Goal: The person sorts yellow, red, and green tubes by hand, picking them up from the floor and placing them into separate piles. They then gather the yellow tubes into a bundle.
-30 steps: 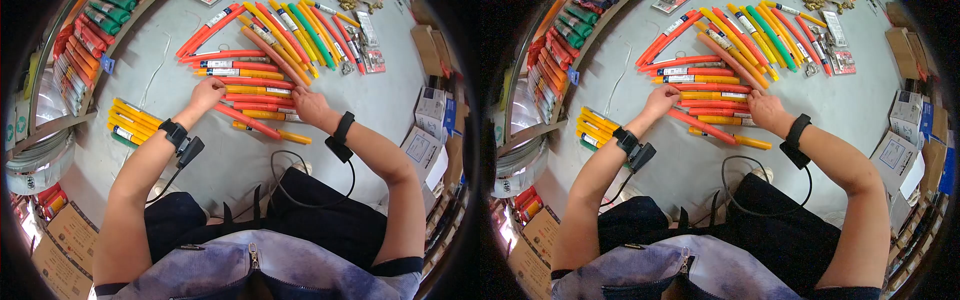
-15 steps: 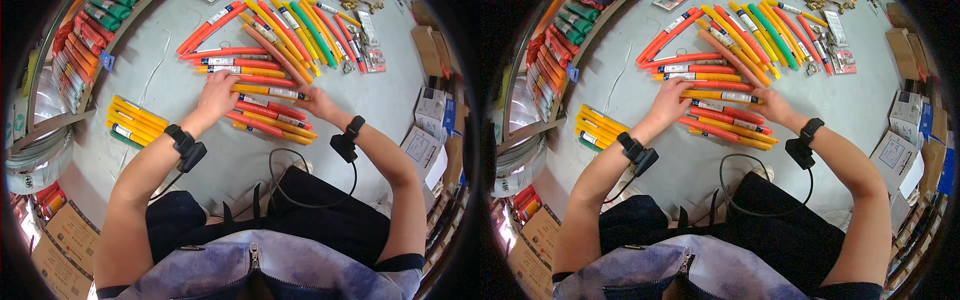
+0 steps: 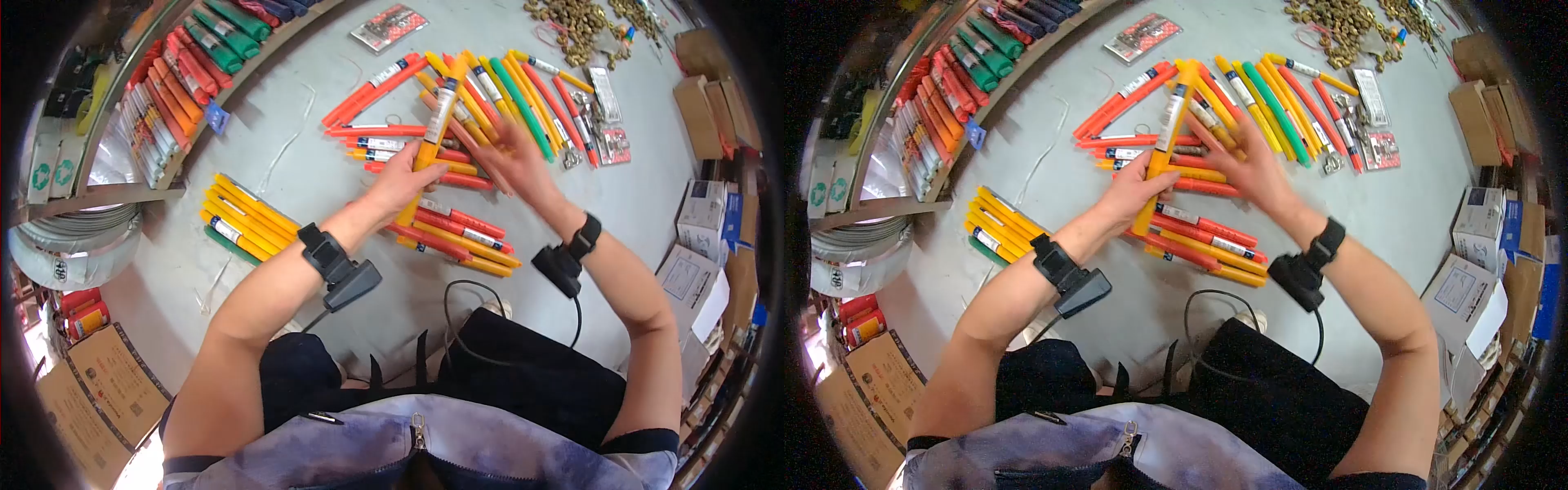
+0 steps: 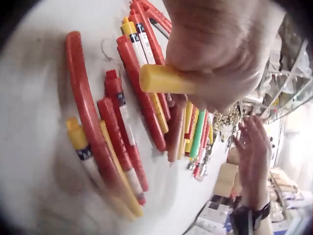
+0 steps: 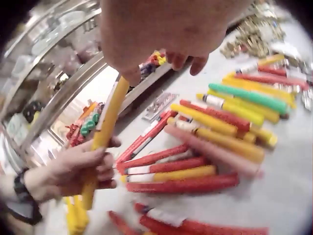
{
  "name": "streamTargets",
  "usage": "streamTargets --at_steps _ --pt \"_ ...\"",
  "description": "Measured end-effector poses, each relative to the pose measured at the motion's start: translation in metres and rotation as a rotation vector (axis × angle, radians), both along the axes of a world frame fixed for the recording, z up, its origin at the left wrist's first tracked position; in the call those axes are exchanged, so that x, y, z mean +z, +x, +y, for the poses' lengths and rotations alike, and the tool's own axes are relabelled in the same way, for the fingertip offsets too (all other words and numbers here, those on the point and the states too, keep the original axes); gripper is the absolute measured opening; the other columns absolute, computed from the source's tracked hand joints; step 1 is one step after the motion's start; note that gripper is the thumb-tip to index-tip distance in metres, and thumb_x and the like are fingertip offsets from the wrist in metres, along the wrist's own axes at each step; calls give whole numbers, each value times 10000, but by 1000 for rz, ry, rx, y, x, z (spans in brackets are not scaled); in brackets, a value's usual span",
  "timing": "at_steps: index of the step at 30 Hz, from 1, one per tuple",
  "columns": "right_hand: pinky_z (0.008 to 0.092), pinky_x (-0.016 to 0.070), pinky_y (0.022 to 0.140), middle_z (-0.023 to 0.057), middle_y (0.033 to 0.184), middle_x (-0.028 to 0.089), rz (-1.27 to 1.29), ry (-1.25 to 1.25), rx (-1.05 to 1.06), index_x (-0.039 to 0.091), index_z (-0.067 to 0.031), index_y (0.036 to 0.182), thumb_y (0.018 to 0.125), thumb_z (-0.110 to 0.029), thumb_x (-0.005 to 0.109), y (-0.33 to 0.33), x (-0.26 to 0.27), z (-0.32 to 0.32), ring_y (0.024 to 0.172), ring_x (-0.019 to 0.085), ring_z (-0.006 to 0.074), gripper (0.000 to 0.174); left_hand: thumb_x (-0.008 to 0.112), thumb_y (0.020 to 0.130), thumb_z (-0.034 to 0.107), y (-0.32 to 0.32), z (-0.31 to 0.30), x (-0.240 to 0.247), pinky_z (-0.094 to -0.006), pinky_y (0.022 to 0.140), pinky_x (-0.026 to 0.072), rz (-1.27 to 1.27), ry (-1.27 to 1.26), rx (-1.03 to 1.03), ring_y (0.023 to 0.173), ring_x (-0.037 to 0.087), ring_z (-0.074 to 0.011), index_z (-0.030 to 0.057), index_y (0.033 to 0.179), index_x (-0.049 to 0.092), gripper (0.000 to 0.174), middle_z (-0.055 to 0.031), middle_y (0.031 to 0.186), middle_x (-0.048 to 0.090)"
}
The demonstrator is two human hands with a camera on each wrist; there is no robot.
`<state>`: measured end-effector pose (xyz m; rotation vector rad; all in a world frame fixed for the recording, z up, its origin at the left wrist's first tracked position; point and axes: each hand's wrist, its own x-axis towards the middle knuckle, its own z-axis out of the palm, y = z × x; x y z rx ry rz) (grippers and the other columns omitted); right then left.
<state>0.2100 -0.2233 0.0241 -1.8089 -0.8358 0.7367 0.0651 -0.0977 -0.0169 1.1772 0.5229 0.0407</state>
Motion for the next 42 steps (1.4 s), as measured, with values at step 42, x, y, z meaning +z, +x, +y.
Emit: streamTargets --at_steps 42 --pt "247 431 726 52 906 577 667 -271 507 486 0 1024 832 -139 535 -50 -2 12 807 538 106 243 450 796 -37 -14 41 42 -290 932 371 -275 -378 150 1115 438 -221 -3 1245 289 479 -149 1205 425"
